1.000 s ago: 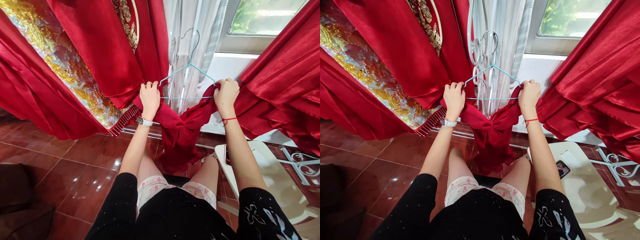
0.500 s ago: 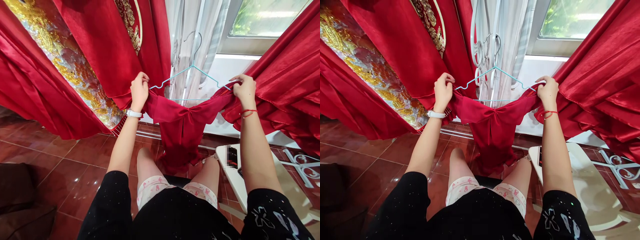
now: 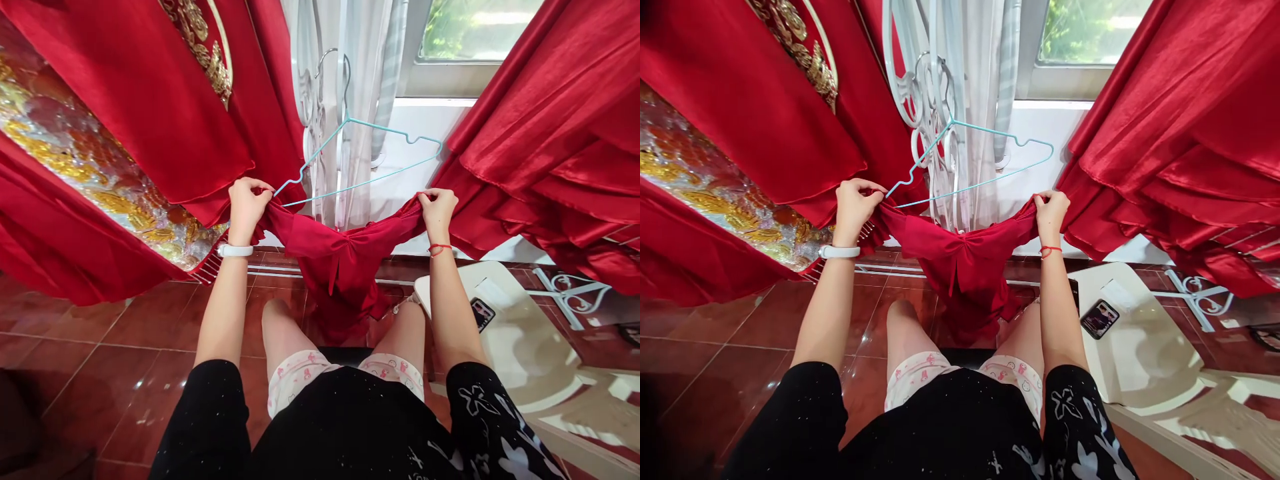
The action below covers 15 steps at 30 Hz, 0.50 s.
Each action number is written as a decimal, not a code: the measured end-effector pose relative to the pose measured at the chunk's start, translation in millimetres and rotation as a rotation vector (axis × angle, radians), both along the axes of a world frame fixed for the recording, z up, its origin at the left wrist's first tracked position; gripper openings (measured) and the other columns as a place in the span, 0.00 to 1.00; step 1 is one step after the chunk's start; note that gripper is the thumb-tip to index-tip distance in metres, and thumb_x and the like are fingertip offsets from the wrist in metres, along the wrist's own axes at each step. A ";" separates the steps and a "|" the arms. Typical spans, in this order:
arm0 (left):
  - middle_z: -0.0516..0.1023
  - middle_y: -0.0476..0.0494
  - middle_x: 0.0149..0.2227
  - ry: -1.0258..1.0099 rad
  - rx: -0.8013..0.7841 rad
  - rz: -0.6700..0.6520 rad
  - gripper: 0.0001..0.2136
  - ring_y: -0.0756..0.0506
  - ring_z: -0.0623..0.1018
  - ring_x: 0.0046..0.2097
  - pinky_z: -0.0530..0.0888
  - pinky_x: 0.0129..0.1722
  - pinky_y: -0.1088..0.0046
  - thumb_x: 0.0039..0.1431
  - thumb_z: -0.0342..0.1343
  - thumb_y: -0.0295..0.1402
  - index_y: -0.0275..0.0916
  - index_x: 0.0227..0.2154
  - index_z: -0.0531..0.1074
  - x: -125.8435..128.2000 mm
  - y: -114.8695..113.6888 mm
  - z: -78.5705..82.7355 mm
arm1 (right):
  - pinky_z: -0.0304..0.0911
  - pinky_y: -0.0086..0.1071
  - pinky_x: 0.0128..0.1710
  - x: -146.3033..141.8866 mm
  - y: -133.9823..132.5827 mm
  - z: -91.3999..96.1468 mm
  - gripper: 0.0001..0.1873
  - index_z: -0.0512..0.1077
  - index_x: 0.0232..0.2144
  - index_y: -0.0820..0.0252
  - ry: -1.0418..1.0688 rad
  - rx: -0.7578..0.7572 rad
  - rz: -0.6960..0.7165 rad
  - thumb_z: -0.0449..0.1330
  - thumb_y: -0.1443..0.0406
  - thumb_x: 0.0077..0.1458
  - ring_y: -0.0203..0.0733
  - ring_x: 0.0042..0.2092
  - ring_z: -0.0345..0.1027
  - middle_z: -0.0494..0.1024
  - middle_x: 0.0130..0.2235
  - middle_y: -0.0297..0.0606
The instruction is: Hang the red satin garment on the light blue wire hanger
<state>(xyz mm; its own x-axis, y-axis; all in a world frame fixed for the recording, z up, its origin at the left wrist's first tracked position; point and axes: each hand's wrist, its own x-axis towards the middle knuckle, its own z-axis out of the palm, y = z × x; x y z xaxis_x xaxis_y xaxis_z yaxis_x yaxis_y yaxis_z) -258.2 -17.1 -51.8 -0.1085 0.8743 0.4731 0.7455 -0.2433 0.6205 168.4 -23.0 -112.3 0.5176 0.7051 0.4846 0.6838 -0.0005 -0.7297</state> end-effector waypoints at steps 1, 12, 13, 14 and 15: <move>0.82 0.41 0.35 0.011 -0.020 0.000 0.09 0.43 0.77 0.39 0.73 0.52 0.65 0.53 0.57 0.26 0.36 0.34 0.82 -2.6 -2.6 1.3 | 0.67 0.42 0.51 0.3 1.2 1.1 0.06 0.77 0.28 0.61 -0.013 0.010 0.023 0.60 0.70 0.53 0.48 0.38 0.73 0.81 0.33 0.45; 0.85 0.39 0.41 0.371 -0.276 -0.162 0.10 0.39 0.80 0.45 0.73 0.55 0.64 0.52 0.58 0.26 0.36 0.35 0.83 -32.0 -10.7 -18.9 | 0.63 0.42 0.52 -22.3 8.2 13.2 0.13 0.60 0.22 0.54 -0.102 0.102 -0.084 0.54 0.70 0.58 0.46 0.43 0.64 0.66 0.33 0.40; 0.85 0.37 0.41 0.412 -0.298 -0.144 0.09 0.37 0.80 0.47 0.73 0.55 0.62 0.54 0.58 0.27 0.37 0.35 0.83 -32.1 -10.5 -21.4 | 0.63 0.41 0.50 -24.6 6.7 16.3 0.15 0.57 0.21 0.54 -0.083 0.088 -0.090 0.54 0.70 0.58 0.45 0.40 0.64 0.64 0.31 0.38; 0.84 0.35 0.42 0.448 -0.319 -0.105 0.09 0.35 0.80 0.48 0.73 0.54 0.60 0.57 0.57 0.29 0.37 0.36 0.82 -31.5 -10.7 -24.1 | 0.64 0.39 0.48 -26.8 5.2 19.3 0.17 0.55 0.20 0.53 -0.056 0.061 -0.076 0.54 0.71 0.58 0.43 0.37 0.63 0.61 0.28 0.35; 0.84 0.32 0.43 0.484 -0.337 -0.052 0.10 0.32 0.80 0.48 0.74 0.53 0.57 0.59 0.56 0.32 0.36 0.37 0.82 -30.4 -11.3 -26.9 | 0.64 0.37 0.45 -28.9 3.9 22.1 0.19 0.54 0.19 0.53 -0.020 0.028 -0.047 0.54 0.71 0.59 0.41 0.34 0.60 0.58 0.24 0.32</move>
<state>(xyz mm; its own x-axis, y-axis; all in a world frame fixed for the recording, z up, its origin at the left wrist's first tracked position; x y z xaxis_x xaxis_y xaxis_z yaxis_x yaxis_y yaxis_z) -288.6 -28.4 -78.7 0.0972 0.9834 0.1533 0.9554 -0.1353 0.2625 139.5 -19.0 -90.2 0.5397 0.6664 0.5144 0.6980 -0.0126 -0.7160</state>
